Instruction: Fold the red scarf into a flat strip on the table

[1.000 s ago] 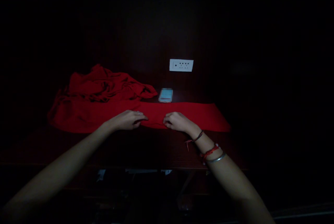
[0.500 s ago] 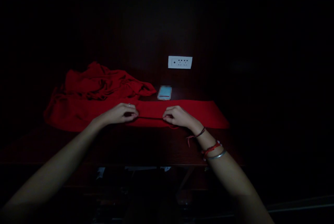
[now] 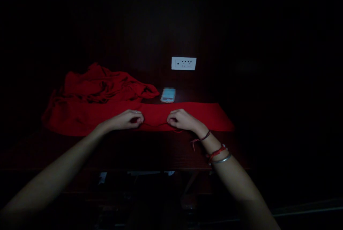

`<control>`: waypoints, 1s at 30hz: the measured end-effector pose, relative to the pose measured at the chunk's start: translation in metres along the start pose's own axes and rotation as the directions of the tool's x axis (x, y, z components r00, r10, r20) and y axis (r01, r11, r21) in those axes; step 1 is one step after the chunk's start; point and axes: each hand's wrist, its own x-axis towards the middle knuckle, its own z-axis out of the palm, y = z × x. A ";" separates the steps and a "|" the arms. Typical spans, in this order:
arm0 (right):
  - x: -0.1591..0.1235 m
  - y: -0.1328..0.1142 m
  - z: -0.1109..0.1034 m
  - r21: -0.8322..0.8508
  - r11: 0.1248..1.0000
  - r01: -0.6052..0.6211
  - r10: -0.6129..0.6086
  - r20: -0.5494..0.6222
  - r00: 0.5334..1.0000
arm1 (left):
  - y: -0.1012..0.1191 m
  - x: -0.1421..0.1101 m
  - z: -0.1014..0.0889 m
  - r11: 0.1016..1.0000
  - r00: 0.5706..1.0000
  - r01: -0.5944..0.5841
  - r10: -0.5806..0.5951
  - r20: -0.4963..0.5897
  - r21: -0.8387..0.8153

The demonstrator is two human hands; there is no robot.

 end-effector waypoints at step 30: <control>-0.011 0.032 0.030 -0.293 0.824 -0.486 0.559 0.276 0.782 | -0.034 -0.017 0.036 0.916 0.914 0.326 -0.368 0.171 0.234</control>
